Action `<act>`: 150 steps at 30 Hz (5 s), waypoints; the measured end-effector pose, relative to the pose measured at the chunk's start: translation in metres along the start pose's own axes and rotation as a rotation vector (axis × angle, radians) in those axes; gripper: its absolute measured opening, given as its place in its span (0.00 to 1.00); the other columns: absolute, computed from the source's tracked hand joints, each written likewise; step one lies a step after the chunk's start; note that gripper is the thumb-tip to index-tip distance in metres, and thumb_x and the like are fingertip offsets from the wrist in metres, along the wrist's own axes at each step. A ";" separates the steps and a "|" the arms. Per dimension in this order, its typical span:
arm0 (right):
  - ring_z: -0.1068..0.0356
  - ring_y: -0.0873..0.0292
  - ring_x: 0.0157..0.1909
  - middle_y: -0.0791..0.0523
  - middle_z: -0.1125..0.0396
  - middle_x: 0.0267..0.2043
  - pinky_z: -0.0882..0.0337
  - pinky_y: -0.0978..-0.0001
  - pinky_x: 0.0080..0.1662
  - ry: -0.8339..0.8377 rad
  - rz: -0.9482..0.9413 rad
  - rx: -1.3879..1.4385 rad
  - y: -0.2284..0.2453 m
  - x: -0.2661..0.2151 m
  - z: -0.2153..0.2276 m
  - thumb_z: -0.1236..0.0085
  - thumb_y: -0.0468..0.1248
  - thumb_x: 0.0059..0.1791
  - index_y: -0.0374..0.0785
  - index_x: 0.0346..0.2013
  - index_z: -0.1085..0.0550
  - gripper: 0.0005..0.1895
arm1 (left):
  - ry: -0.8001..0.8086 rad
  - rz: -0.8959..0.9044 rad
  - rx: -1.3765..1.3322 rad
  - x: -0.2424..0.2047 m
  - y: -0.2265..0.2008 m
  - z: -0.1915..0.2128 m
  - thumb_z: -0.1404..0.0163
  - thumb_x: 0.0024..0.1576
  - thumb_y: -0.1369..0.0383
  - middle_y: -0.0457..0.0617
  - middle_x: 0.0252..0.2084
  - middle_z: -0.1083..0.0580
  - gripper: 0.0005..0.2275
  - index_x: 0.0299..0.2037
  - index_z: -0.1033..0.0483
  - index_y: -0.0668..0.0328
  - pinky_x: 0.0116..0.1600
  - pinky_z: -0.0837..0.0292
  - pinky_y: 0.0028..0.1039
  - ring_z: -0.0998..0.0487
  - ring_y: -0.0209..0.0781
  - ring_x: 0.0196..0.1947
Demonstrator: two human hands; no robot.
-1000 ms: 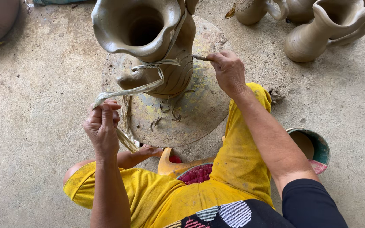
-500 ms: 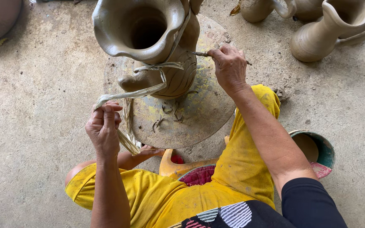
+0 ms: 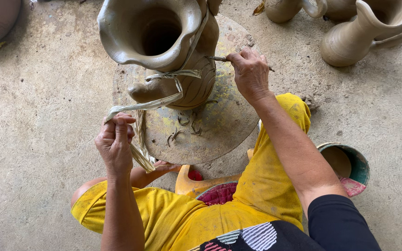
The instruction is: The person uses a small tool and clay to detail the surface of a large pottery pitcher, adding decorative patterns and blending clay pieces into the body.
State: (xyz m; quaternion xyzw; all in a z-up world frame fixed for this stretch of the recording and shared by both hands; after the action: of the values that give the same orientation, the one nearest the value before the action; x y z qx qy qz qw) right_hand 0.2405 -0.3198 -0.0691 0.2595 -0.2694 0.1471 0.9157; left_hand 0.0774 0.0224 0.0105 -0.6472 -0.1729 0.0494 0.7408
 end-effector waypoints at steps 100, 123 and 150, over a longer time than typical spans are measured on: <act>0.40 0.67 0.16 0.53 0.29 0.25 0.39 0.76 0.17 -0.020 -1.097 1.543 0.023 -0.022 -0.013 0.38 0.28 0.49 0.28 0.36 0.23 0.04 | 0.055 -0.092 0.353 -0.019 -0.012 0.022 0.45 0.63 0.73 0.44 0.44 0.24 0.04 0.41 0.18 0.64 0.47 0.29 0.22 0.27 0.31 0.45; 0.43 0.70 0.14 0.55 0.31 0.23 0.46 0.76 0.16 0.336 -1.172 1.285 0.053 -0.190 -0.083 0.41 0.27 0.50 0.34 0.35 0.25 0.02 | 0.967 0.304 0.570 -0.114 0.058 -0.059 0.43 0.58 0.59 0.51 0.79 0.50 0.10 0.40 0.13 0.51 0.74 0.60 0.54 0.56 0.55 0.78; 0.36 0.67 0.28 0.59 0.33 0.34 0.32 0.77 0.28 -0.023 -0.967 1.124 -0.014 -0.126 0.055 0.46 0.29 0.53 0.40 0.53 0.28 0.14 | 0.914 0.020 0.715 -0.176 0.126 -0.160 0.42 0.54 0.53 0.72 0.77 0.55 0.23 0.56 0.21 0.55 0.76 0.65 0.56 0.61 0.71 0.78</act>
State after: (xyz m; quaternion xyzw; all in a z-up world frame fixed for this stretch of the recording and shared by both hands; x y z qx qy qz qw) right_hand 0.1211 -0.3778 -0.1071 0.7804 -0.0186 -0.1596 0.6043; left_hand -0.0170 -0.1608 -0.1625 -0.3137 0.1984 -0.1727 0.9124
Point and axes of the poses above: each hand's wrist, its own x-axis towards the middle knuckle, its own z-axis out of the back of the hand, y = z × x, the point moved 8 cm from there along x, towards the middle knuckle
